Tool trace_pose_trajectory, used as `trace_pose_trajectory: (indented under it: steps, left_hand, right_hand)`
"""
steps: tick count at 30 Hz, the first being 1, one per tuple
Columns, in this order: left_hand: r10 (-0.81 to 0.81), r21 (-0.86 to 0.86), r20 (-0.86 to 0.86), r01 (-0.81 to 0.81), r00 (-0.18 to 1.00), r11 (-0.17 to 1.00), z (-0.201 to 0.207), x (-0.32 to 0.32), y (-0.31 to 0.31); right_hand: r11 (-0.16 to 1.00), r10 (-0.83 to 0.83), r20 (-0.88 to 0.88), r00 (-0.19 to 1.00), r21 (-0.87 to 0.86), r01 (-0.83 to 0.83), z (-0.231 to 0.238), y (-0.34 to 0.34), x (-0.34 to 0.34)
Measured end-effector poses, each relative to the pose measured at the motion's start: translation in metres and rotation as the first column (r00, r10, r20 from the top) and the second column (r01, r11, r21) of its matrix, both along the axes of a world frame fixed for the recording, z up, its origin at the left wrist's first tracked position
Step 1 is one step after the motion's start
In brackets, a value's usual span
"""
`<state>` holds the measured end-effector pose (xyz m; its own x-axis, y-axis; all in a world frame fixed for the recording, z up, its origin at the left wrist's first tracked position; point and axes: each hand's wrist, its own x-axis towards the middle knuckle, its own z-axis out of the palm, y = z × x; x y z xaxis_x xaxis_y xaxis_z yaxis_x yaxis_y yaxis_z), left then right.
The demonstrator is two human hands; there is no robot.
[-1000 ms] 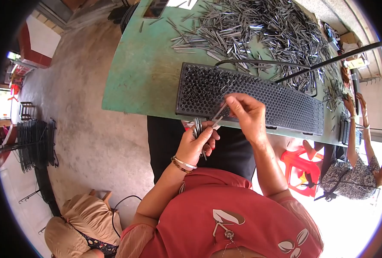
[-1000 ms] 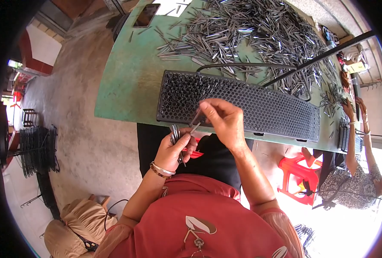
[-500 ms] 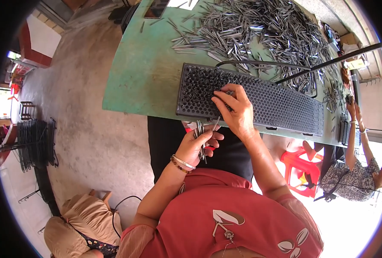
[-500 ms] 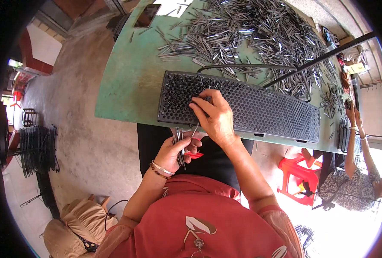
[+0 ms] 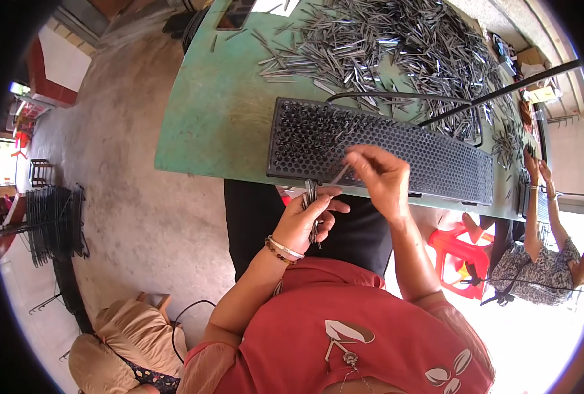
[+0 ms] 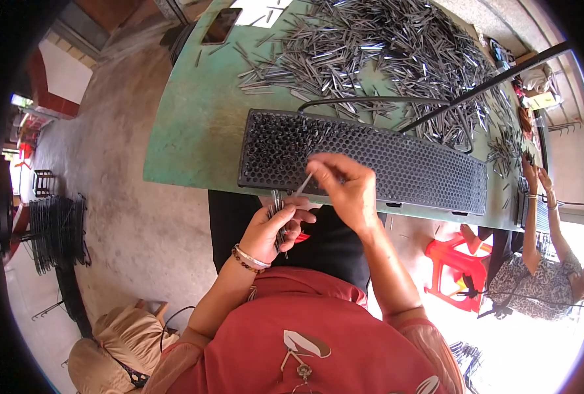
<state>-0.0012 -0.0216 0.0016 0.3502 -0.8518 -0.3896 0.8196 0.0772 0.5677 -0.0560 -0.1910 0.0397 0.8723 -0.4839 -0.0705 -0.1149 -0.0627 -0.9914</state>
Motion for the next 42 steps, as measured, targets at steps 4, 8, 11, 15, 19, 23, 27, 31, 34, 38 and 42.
trace_pose_trajectory:
  steps: [4, 8, 11, 15, 19, 23, 27, 31, 34, 38, 42]
  left_hand:
    - [-0.094, -0.006, -0.067, 0.094, 0.993, 0.996, -0.004, -0.001, -0.005]
    - [-0.118, 0.008, -0.110, 0.120, 0.987, 0.993, -0.006, -0.001, -0.007]
    - [-0.111, 0.035, -0.143, 0.117, 0.983, 0.993, -0.009, 0.000, -0.003]
    - [-0.116, 0.019, -0.142, 0.120, 0.983, 0.993, -0.009, 0.001, -0.001]
    - [-0.135, -0.018, -0.090, 0.134, 0.987, 0.991, 0.003, 0.004, 0.000]
    - [-0.140, 0.002, -0.010, 0.140, 0.990, 0.990, 0.010, 0.004, 0.003]
    - [-0.166, -0.022, -0.018, 0.165, 0.986, 0.986, 0.014, 0.004, 0.001]
    - [-0.153, -0.035, -0.114, 0.150, 0.982, 0.988, 0.004, 0.005, -0.003]
    - [-0.151, -0.014, -0.165, 0.151, 0.975, 0.988, -0.008, 0.001, -0.008]
    - [-0.164, 0.003, -0.156, 0.167, 0.974, 0.986, -0.010, 0.000, -0.009]
    - [-0.164, -0.055, -0.154, 0.158, 0.974, 0.986, -0.015, 0.001, 0.001]
  right_hand:
    - [0.875, -0.145, 0.194, 0.970, -0.433, 0.217, 0.000, -0.005, 0.018]
    - [0.790, -0.078, 0.250, 0.965, -0.575, 0.213, -0.018, -0.008, 0.026]
    - [0.611, 0.071, 0.294, 0.953, -0.768, 0.192, -0.028, -0.010, 0.028]
    - [0.603, 0.204, 0.145, 0.968, -0.797, -0.008, -0.026, -0.006, 0.025]
    - [0.783, 0.067, 0.177, 0.982, -0.619, 0.059, -0.012, 0.000, 0.019]
    - [0.901, 0.360, 0.013, 0.933, -0.265, -0.344, 0.006, 0.002, 0.006]
    - [0.958, 0.285, -0.181, 0.941, 0.041, -0.283, 0.015, -0.001, -0.002]
    - [0.991, -0.058, -0.041, 0.997, -0.127, 0.052, 0.009, -0.018, 0.003]
    - [0.905, -0.146, 0.157, 0.977, -0.377, 0.196, 0.003, -0.019, 0.018]
    - [0.850, -0.082, 0.146, 0.986, -0.506, 0.146, -0.009, -0.021, 0.027]
    - [0.785, -0.049, 0.169, 0.984, -0.603, 0.142, -0.008, -0.020, 0.024]
